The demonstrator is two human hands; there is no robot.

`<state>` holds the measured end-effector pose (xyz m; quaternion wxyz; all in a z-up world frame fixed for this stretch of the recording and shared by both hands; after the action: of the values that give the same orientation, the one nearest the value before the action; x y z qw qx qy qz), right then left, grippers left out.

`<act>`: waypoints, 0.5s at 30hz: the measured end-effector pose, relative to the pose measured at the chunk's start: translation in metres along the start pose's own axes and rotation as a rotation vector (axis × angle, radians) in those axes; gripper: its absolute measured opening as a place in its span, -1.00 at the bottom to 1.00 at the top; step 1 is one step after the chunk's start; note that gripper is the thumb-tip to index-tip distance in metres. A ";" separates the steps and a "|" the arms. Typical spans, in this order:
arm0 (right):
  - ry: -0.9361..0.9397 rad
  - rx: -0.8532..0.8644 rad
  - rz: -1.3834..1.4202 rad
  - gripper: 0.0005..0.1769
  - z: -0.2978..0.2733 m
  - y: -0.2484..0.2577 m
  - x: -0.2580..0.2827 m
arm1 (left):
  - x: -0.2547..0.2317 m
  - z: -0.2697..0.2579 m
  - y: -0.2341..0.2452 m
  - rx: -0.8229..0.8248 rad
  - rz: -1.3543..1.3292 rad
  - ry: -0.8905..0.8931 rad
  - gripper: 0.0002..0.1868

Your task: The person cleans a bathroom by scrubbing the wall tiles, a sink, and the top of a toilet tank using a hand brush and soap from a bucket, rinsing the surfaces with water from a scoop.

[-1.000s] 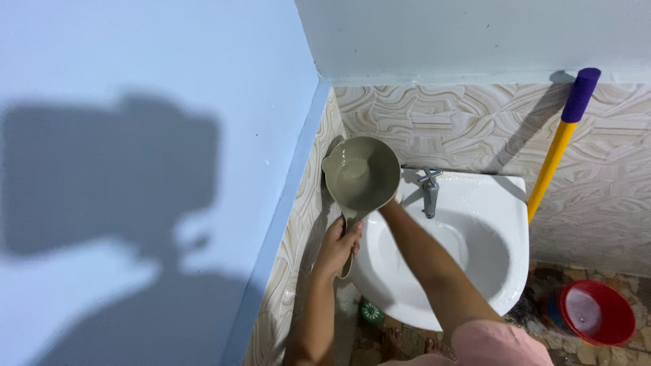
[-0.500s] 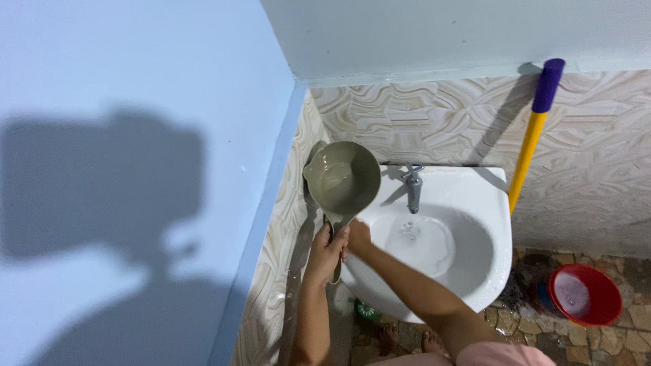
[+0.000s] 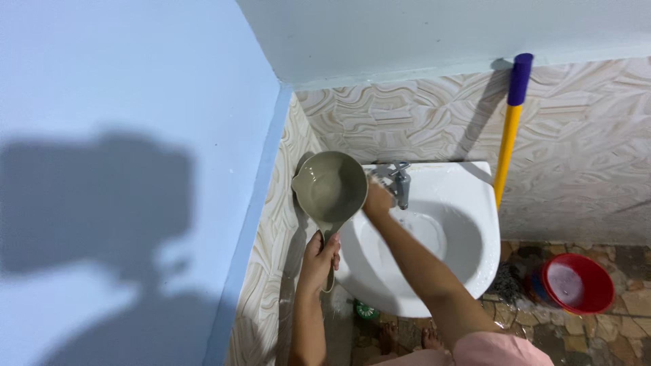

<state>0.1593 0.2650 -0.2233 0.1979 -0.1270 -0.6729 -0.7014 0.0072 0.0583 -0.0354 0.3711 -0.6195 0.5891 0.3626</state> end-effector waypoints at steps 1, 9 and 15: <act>0.059 0.008 -0.039 -0.60 -0.019 -0.010 0.007 | 0.002 0.000 0.001 -0.013 0.005 0.009 -0.80; 0.045 0.016 0.386 -0.56 -0.106 -0.007 -0.069 | 0.015 0.003 0.000 0.007 0.003 0.035 -0.76; -0.030 -0.095 -0.111 -0.71 -0.139 0.055 -0.157 | 0.013 -0.001 -0.006 0.009 0.002 0.052 -0.75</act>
<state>0.3357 0.1421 -0.2520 0.1423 -0.1094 -0.6478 -0.7403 0.0133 0.0512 -0.0461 0.3581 -0.6264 0.6007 0.3443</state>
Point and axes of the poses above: each hand's wrist, its own z-axis towards the middle knuckle, its own y-axis out of the back of the hand, x = y × z, the point moved 8 cm from there along z, towards the middle knuckle, and after that the axes turned 8 degrees about y, right-handed, at the moved point
